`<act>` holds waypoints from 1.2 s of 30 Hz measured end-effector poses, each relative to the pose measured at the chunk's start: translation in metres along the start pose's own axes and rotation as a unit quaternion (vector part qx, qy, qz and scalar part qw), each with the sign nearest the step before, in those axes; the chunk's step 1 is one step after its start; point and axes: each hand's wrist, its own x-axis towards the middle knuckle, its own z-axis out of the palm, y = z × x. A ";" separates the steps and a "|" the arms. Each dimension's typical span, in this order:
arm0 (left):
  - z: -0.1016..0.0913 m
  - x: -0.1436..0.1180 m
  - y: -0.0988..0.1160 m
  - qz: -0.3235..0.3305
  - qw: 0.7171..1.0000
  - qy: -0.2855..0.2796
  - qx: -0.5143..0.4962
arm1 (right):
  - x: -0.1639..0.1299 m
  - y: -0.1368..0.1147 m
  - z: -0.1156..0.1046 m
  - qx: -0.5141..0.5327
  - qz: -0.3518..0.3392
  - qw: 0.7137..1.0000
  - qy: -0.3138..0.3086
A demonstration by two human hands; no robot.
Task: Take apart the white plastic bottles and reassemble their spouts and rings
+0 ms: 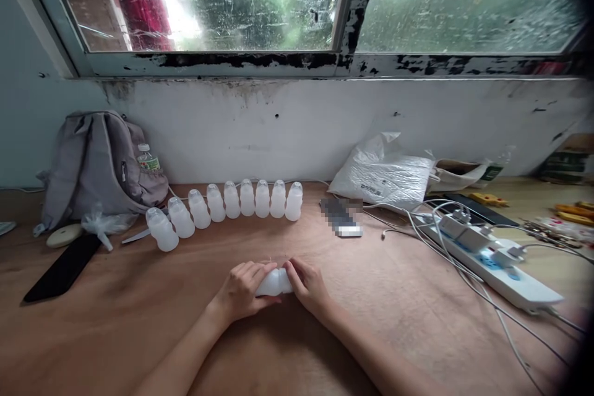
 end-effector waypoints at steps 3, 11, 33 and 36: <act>-0.002 0.000 -0.001 0.003 1.000 -0.001 -0.015 | 0.001 0.001 -0.001 -0.006 -0.003 1.000 -0.004; -0.005 0.001 -0.007 0.025 0.999 -0.011 -0.022 | 0.003 0.003 -0.005 -0.049 -0.039 0.997 -0.036; -0.011 0.010 0.005 0.020 0.999 0.022 -0.015 | 0.007 0.011 -0.020 -0.068 -0.128 0.989 -0.013; -0.010 0.010 0.008 0.004 0.999 0.019 -0.041 | 0.006 0.013 -0.020 -0.064 -0.128 0.990 -0.013</act>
